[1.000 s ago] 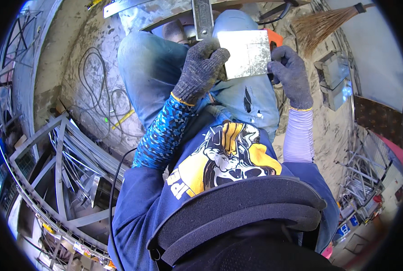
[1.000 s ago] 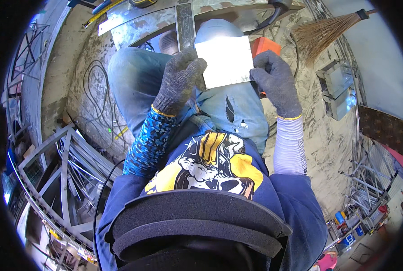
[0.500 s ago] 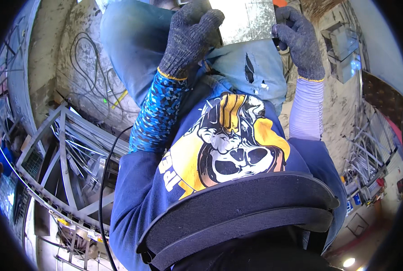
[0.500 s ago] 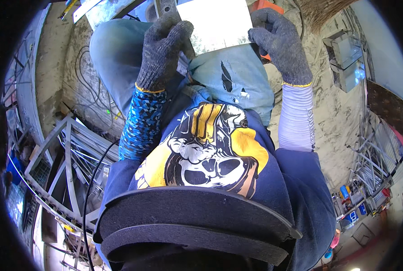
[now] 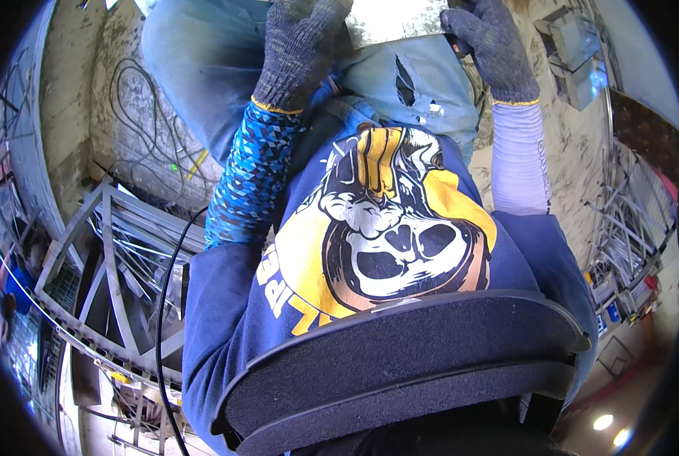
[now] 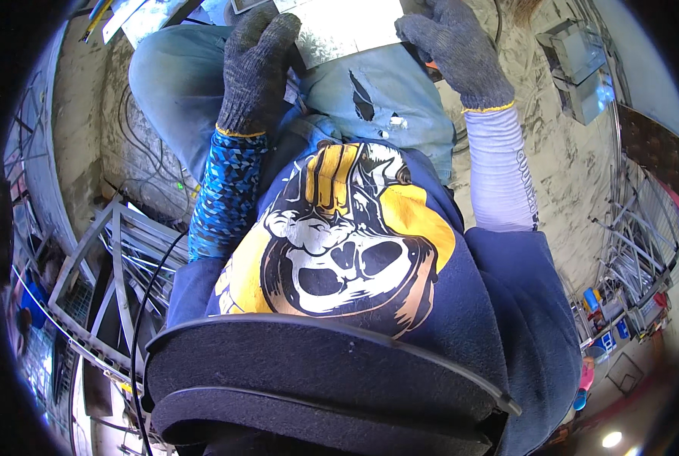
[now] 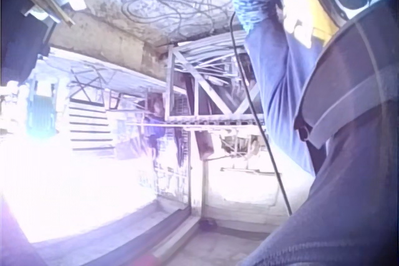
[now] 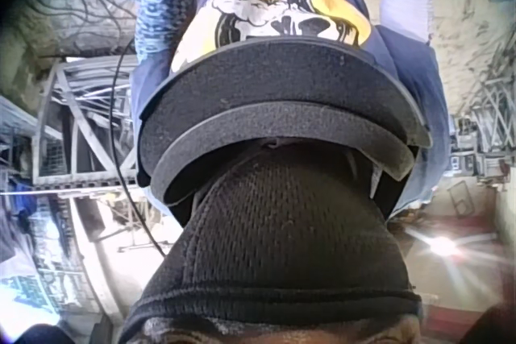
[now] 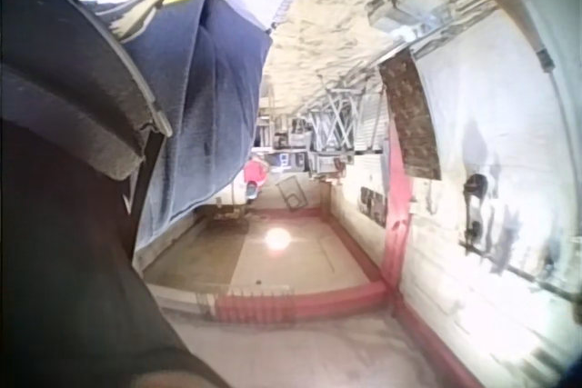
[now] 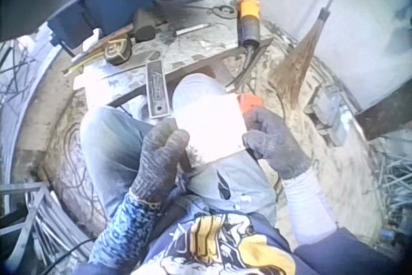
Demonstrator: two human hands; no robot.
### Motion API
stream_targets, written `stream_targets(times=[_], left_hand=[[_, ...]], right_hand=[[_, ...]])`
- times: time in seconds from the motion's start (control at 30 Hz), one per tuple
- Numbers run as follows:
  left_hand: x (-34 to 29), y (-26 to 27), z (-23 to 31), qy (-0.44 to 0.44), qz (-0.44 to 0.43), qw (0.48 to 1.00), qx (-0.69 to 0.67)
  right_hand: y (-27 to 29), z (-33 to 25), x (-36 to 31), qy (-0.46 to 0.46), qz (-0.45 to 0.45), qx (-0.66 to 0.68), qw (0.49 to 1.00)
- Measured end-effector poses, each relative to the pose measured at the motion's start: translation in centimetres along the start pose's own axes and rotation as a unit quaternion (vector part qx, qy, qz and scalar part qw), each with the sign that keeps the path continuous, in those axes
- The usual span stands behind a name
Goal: The person marks lines on a metal plate using an L-square ruler and a marker, then measures and marks the metal plate using a tape measure and the marker.
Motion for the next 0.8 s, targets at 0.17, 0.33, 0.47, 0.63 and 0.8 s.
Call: stream_targets(times=[0.17, 0.33, 0.47, 0.63, 0.8], left_hand=[[0.5, 1.0, -0.6, -0.006, 0.009, 0.999, 0.048], [0.8, 1.2, -1.1, -0.004, -0.002, 1.000, 0.004], [0.3, 1.6, -1.0, -0.008, -0.018, 0.998, -0.053], [0.6, 1.0, -1.8, -0.022, -0.038, 0.992, -0.116], [0.0, 1.3, -1.9, -0.033, -0.049, 0.995, -0.077]], right_hand=[[0.2, 0.3, -0.3, -0.015, 0.029, 0.029, 0.999], [1.4, 0.8, -2.9, 0.055, 0.083, -0.087, 0.991], [-1.5, -2.4, -6.2, 0.078, -0.050, -0.283, 0.955], [-3.3, -2.1, -6.3, 0.123, -0.091, -0.480, 0.864], [-1.3, -1.0, -6.0, 0.061, -0.022, -0.259, 0.964]])
Point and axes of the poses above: each hand's wrist, its own x-axis towards the middle knuckle, its own y-axis out of the back of the hand, z = x × y, the point moved 2 cm from there along x, towards the middle knuckle, and after that the axes turned 13 degrees about y, right-handed, at the moved point
